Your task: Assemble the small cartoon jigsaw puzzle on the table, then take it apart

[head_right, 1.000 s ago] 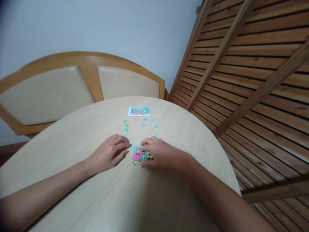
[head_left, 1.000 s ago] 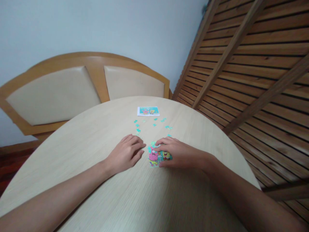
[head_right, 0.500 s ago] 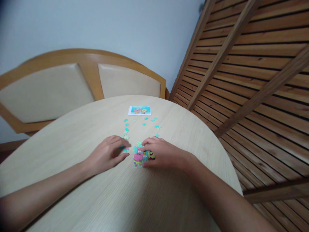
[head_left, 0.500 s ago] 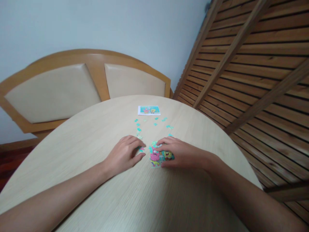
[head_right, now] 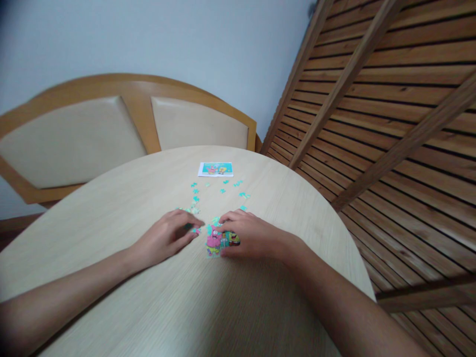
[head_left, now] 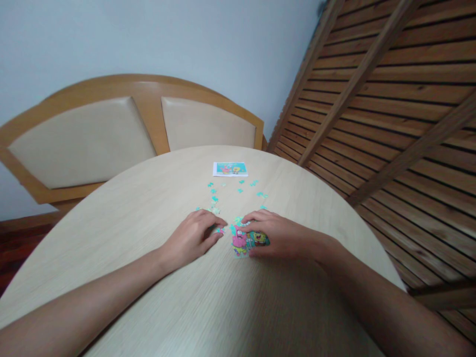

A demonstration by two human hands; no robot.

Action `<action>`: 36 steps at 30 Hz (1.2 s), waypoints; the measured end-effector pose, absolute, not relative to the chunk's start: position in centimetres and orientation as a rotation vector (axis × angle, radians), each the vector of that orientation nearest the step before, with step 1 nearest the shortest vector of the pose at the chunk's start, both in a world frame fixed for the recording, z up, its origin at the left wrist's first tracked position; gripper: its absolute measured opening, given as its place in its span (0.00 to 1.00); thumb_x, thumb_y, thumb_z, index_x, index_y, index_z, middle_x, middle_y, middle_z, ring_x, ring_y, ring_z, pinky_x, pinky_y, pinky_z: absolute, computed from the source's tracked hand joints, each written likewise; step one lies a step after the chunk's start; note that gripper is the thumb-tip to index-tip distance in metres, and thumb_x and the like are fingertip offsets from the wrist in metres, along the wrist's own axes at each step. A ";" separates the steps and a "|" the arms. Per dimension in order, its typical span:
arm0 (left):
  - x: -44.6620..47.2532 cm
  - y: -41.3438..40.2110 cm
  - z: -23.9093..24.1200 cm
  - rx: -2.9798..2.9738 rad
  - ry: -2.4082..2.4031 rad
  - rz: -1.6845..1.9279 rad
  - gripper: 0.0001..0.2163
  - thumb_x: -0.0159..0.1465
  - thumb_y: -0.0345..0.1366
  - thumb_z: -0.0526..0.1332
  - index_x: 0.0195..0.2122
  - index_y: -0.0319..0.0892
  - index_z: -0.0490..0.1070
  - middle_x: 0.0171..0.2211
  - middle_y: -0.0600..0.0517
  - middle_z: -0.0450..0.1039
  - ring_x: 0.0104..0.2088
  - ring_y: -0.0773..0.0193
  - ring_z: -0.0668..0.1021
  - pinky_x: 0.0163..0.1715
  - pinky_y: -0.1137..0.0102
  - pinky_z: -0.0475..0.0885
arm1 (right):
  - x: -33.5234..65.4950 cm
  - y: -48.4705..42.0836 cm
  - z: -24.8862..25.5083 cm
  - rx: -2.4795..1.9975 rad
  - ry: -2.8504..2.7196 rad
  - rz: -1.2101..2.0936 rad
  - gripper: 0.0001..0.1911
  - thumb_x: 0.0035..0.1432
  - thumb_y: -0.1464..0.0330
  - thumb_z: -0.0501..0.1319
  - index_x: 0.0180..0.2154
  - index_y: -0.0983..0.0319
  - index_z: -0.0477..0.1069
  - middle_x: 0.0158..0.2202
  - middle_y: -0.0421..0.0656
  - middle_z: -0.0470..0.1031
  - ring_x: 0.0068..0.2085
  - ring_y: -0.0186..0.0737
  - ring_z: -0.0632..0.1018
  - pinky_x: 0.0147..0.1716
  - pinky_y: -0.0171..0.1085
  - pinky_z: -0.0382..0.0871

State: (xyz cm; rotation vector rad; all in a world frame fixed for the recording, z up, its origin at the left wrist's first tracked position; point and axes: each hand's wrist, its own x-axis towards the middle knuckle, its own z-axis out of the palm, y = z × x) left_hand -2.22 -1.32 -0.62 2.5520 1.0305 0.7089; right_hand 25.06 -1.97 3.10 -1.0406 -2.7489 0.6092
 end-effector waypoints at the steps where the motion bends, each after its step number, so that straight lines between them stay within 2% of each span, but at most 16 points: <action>1: -2.2 -1.3 -0.7 2.528 1.027 0.713 0.07 0.70 0.37 0.60 0.47 0.46 0.73 0.42 0.49 0.78 0.45 0.55 0.77 0.48 0.57 0.72 | 25.1 -2.0 3.1 -1.042 -2.750 0.608 0.25 0.59 0.56 0.67 0.56 0.57 0.75 0.58 0.50 0.72 0.58 0.52 0.72 0.59 0.49 0.63; 30: -1.4 -1.4 -0.8 2.533 0.923 0.692 0.08 0.71 0.42 0.60 0.43 0.45 0.74 0.40 0.50 0.77 0.42 0.58 0.77 0.47 0.61 0.69 | 24.3 -2.4 2.7 -1.030 -2.730 0.515 0.25 0.60 0.54 0.66 0.55 0.57 0.75 0.56 0.50 0.73 0.56 0.52 0.72 0.59 0.50 0.62; 36: -1.4 -1.3 -0.7 2.554 0.877 0.697 0.06 0.71 0.40 0.60 0.41 0.46 0.76 0.41 0.50 0.78 0.44 0.58 0.77 0.48 0.62 0.68 | 24.3 -2.4 2.8 -1.035 -2.745 0.497 0.26 0.59 0.54 0.66 0.56 0.59 0.74 0.56 0.51 0.73 0.56 0.52 0.72 0.58 0.50 0.62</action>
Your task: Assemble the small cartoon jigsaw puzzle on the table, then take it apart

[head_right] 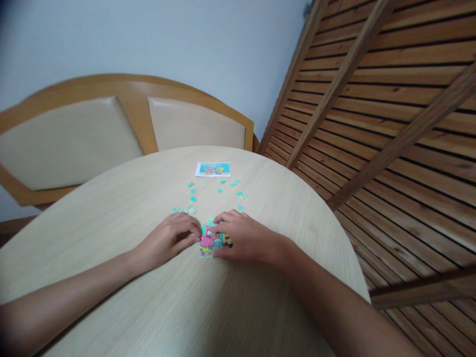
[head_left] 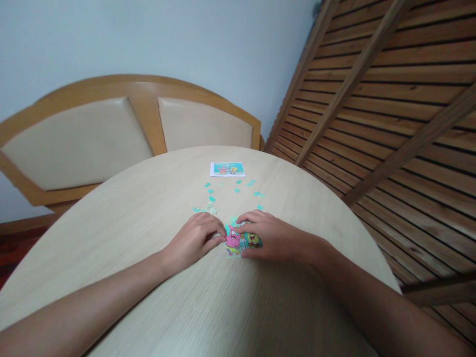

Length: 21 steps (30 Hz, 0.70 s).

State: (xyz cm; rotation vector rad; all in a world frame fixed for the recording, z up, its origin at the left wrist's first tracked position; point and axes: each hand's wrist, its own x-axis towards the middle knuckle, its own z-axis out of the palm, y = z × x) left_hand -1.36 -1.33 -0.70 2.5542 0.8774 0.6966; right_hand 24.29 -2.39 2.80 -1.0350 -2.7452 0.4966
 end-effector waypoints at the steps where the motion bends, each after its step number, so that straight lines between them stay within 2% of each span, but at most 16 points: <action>1: -1.4 -1.3 -0.7 2.559 0.873 0.702 0.06 0.71 0.40 0.60 0.40 0.46 0.76 0.41 0.50 0.78 0.44 0.58 0.77 0.48 0.62 0.68 | 24.3 -2.4 2.8 -1.035 -2.746 0.495 0.26 0.59 0.53 0.66 0.56 0.58 0.74 0.56 0.51 0.73 0.56 0.52 0.72 0.59 0.49 0.62; 9: -1.5 -1.6 0.0 2.678 0.781 0.657 0.06 0.72 0.37 0.59 0.39 0.44 0.75 0.42 0.51 0.77 0.45 0.59 0.76 0.48 0.62 0.67 | 24.3 -2.5 2.7 -1.019 -2.751 0.475 0.25 0.60 0.54 0.66 0.56 0.57 0.74 0.56 0.50 0.73 0.55 0.51 0.73 0.57 0.49 0.63; 13: -1.8 -1.5 0.2 2.697 0.788 0.626 0.06 0.72 0.38 0.59 0.45 0.46 0.74 0.45 0.50 0.76 0.47 0.58 0.76 0.50 0.61 0.68 | 24.4 -2.4 2.7 -1.023 -2.751 0.479 0.25 0.60 0.55 0.66 0.56 0.58 0.74 0.56 0.50 0.73 0.56 0.52 0.73 0.58 0.49 0.62; 16: -2.6 -1.1 0.3 2.636 0.944 0.675 0.09 0.70 0.37 0.59 0.49 0.45 0.73 0.46 0.49 0.77 0.47 0.57 0.77 0.50 0.60 0.70 | 24.5 -2.2 2.7 -1.020 -2.757 0.507 0.26 0.60 0.55 0.66 0.57 0.59 0.74 0.57 0.51 0.72 0.57 0.52 0.72 0.59 0.49 0.61; 21: -4.2 -0.3 0.4 2.469 1.322 0.640 0.11 0.66 0.34 0.60 0.48 0.45 0.74 0.45 0.49 0.77 0.46 0.55 0.78 0.48 0.58 0.73 | 24.7 -2.1 2.7 -1.049 -2.759 0.537 0.28 0.60 0.55 0.66 0.58 0.60 0.73 0.59 0.52 0.71 0.59 0.52 0.71 0.61 0.49 0.60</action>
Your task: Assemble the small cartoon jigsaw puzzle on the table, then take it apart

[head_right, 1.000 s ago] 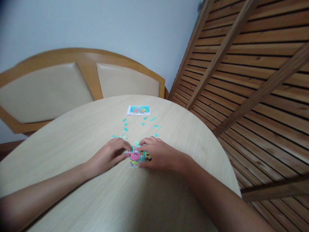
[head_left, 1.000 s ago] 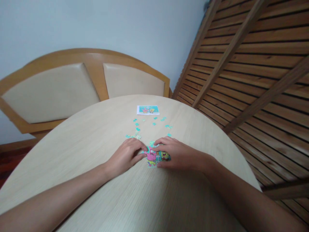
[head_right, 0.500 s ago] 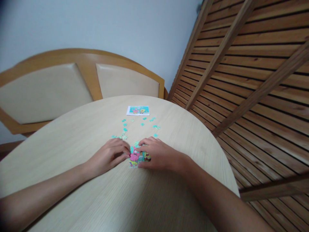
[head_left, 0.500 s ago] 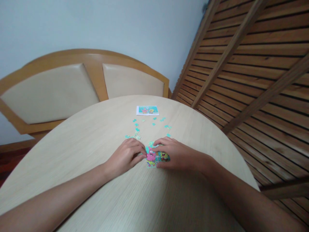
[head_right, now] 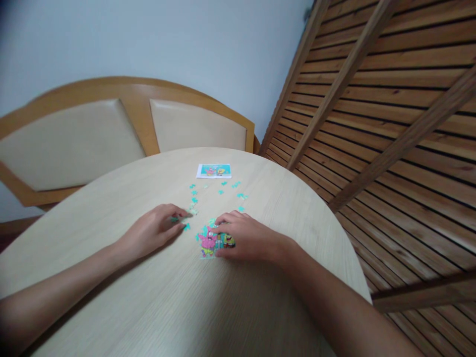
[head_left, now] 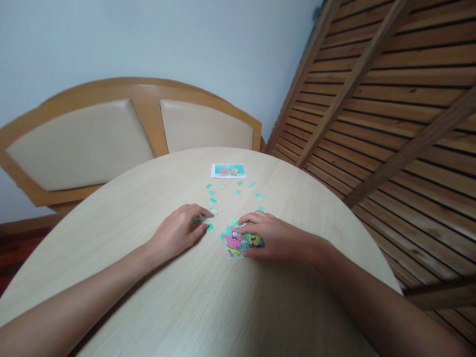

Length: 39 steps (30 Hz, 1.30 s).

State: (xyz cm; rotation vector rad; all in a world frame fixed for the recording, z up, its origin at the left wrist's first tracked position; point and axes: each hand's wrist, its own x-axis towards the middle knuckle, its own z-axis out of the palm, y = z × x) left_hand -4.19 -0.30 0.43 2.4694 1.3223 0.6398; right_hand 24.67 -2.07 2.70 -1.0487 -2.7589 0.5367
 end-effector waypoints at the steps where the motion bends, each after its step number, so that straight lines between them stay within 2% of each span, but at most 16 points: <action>1: -4.4 -0.2 0.4 2.451 1.353 0.613 0.12 0.65 0.34 0.61 0.49 0.45 0.74 0.45 0.48 0.78 0.46 0.55 0.78 0.47 0.58 0.73 | 24.7 -2.1 2.7 -1.053 -2.759 0.539 0.28 0.60 0.55 0.66 0.58 0.60 0.73 0.59 0.52 0.71 0.59 0.53 0.71 0.61 0.50 0.60; 9: -4.3 -0.4 0.6 2.513 1.322 0.591 0.12 0.65 0.37 0.61 0.49 0.45 0.74 0.46 0.48 0.79 0.48 0.53 0.78 0.50 0.57 0.74 | 24.7 -2.1 2.5 -1.059 -2.756 0.539 0.28 0.60 0.55 0.66 0.58 0.60 0.73 0.59 0.52 0.71 0.59 0.54 0.71 0.61 0.51 0.60; 16: -3.5 -0.5 -0.5 2.721 1.104 0.642 0.17 0.71 0.38 0.57 0.59 0.42 0.68 0.57 0.46 0.74 0.56 0.52 0.72 0.58 0.54 0.69 | 24.7 -2.1 2.7 -1.066 -2.745 0.543 0.28 0.59 0.55 0.66 0.58 0.59 0.73 0.59 0.51 0.71 0.60 0.53 0.71 0.62 0.51 0.59; 24: -3.1 -1.0 -0.4 2.777 1.023 0.629 0.12 0.71 0.34 0.57 0.54 0.43 0.71 0.48 0.47 0.78 0.53 0.53 0.74 0.53 0.55 0.72 | 25.0 -1.9 2.6 -1.079 -2.739 0.542 0.27 0.59 0.55 0.66 0.57 0.59 0.74 0.59 0.50 0.72 0.59 0.52 0.71 0.60 0.50 0.61; 32: -3.0 -1.1 -0.3 2.773 0.940 0.658 0.10 0.71 0.30 0.56 0.48 0.45 0.74 0.43 0.49 0.78 0.48 0.56 0.76 0.49 0.60 0.73 | 25.5 -1.5 2.9 -1.174 -2.743 0.531 0.27 0.59 0.56 0.66 0.57 0.59 0.74 0.59 0.50 0.72 0.59 0.53 0.72 0.60 0.50 0.62; 39: -3.0 -1.1 -0.2 2.697 0.916 0.644 0.11 0.71 0.31 0.55 0.50 0.45 0.74 0.46 0.49 0.79 0.51 0.57 0.75 0.51 0.60 0.74 | 26.0 -0.9 2.5 -1.164 -2.714 0.521 0.27 0.58 0.55 0.66 0.56 0.58 0.75 0.58 0.50 0.73 0.58 0.53 0.72 0.59 0.50 0.62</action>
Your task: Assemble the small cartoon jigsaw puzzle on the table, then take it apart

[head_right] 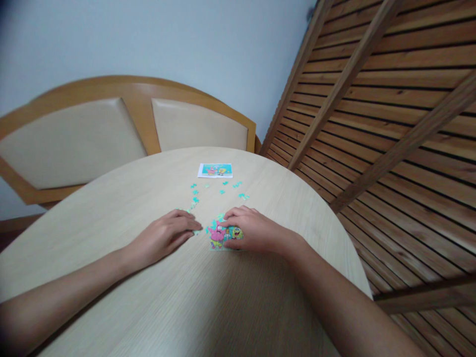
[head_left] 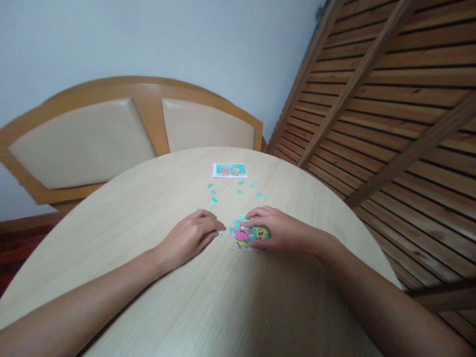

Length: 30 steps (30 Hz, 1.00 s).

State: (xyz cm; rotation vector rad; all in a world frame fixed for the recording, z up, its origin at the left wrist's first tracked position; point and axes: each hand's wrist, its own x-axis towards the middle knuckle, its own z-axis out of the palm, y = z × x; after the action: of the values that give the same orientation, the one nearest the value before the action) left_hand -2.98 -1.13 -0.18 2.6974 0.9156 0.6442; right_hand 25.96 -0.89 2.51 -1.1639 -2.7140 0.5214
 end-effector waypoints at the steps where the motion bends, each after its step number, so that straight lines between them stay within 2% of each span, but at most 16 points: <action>1: -3.0 -1.1 -0.1 2.689 0.914 0.629 0.11 0.71 0.31 0.55 0.51 0.45 0.74 0.46 0.48 0.79 0.51 0.56 0.75 0.51 0.60 0.74 | 26.0 -0.9 2.5 -1.163 -2.711 0.525 0.27 0.58 0.55 0.66 0.56 0.58 0.75 0.58 0.50 0.73 0.58 0.53 0.72 0.59 0.50 0.62; 9: -2.7 -1.5 0.4 2.545 0.770 0.569 0.09 0.72 0.36 0.58 0.50 0.46 0.75 0.45 0.48 0.78 0.51 0.56 0.74 0.53 0.59 0.70 | 26.0 -0.8 2.4 -1.148 -2.692 0.537 0.26 0.58 0.57 0.67 0.55 0.59 0.76 0.57 0.50 0.73 0.57 0.53 0.73 0.59 0.49 0.63; 13: -2.5 -1.8 0.5 2.517 0.773 0.540 0.08 0.71 0.37 0.60 0.49 0.46 0.74 0.44 0.48 0.76 0.50 0.56 0.73 0.52 0.60 0.69 | 26.0 -0.8 2.3 -1.148 -2.707 0.516 0.26 0.58 0.57 0.67 0.55 0.60 0.76 0.57 0.51 0.73 0.58 0.53 0.72 0.60 0.49 0.62; 17: -2.5 -2.0 0.6 2.562 0.827 0.530 0.06 0.71 0.38 0.61 0.45 0.45 0.74 0.41 0.48 0.74 0.49 0.55 0.73 0.50 0.60 0.67 | 25.8 -0.9 2.4 -1.159 -2.718 0.503 0.26 0.58 0.57 0.67 0.55 0.62 0.76 0.57 0.52 0.73 0.57 0.53 0.72 0.60 0.50 0.62; 30: -2.0 -2.4 0.6 2.530 0.825 0.569 0.05 0.70 0.38 0.60 0.44 0.44 0.72 0.45 0.47 0.75 0.51 0.55 0.72 0.51 0.60 0.68 | 25.3 -1.2 2.2 -1.114 -2.686 0.484 0.24 0.58 0.58 0.67 0.55 0.58 0.76 0.56 0.51 0.74 0.56 0.52 0.73 0.59 0.49 0.64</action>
State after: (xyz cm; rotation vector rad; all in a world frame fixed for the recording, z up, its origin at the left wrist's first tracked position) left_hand -2.00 -2.42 0.59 2.5297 0.8250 0.5690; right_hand 25.29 -1.16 2.22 -1.1138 -2.6863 0.4837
